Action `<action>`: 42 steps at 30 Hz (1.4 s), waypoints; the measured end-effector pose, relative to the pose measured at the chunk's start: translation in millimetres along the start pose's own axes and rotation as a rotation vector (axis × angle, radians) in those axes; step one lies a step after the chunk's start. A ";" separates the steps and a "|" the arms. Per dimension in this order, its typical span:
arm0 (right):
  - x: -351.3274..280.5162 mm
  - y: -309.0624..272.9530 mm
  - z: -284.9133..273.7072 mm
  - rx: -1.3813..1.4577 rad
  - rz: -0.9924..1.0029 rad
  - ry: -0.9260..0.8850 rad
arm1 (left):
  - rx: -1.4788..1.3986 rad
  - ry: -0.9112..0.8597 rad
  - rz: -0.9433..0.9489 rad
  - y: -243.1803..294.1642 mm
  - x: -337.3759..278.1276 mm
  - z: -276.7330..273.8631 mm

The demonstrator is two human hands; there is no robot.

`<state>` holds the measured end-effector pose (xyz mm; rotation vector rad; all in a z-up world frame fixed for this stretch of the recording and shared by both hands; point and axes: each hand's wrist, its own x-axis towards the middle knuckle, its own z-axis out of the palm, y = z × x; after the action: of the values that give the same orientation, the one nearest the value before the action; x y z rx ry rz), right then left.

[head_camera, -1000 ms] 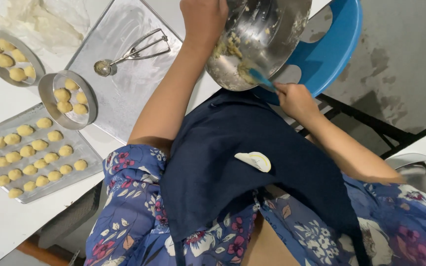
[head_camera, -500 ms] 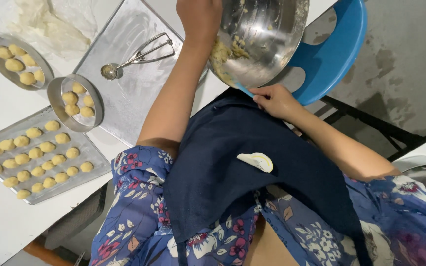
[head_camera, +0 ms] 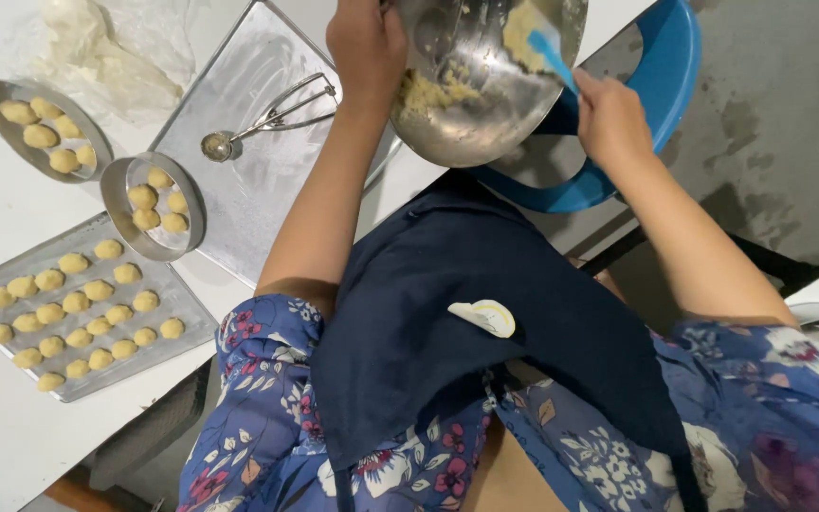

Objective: Shaping pastry dough into small balls and placing them on baking trays.

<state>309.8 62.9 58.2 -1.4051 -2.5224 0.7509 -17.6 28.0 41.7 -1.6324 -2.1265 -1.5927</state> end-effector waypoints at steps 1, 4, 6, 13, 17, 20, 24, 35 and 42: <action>7.7 11.5 11.2 -0.152 -0.058 0.084 | 0.004 -0.004 0.015 0.4 0.1 1.3; 15.2 20.4 38.4 -0.405 -0.017 0.039 | 0.036 -0.035 0.064 13.3 1.8 -0.5; 8.1 17.8 55.7 -0.415 0.019 0.027 | 0.031 -0.017 0.037 14.0 1.2 3.6; -7.4 -48.2 78.0 -0.081 0.027 -0.205 | 0.025 0.062 -0.051 23.7 -1.0 7.4; -2.6 -69.4 82.1 0.093 -0.137 -0.029 | 0.023 0.105 -0.070 20.0 -1.2 6.2; 4.7 -90.0 76.6 0.030 -0.020 -0.301 | -0.059 0.112 -0.130 16.4 0.7 -5.1; 1.1 -98.1 71.8 0.328 -0.175 -0.097 | -0.005 0.128 -0.174 12.4 4.1 -15.3; 14.2 -87.1 52.5 0.661 -0.028 -0.197 | -0.017 0.021 -0.124 -29.8 15.2 -42.3; 23.7 -82.7 -2.3 0.480 -0.101 0.021 | 0.266 -0.158 -0.234 -29.2 16.5 -47.8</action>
<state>235.5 47.6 98.9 -1.1050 -2.1708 1.2092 -71.0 7.8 53.7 -1.5171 -2.5615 -1.1905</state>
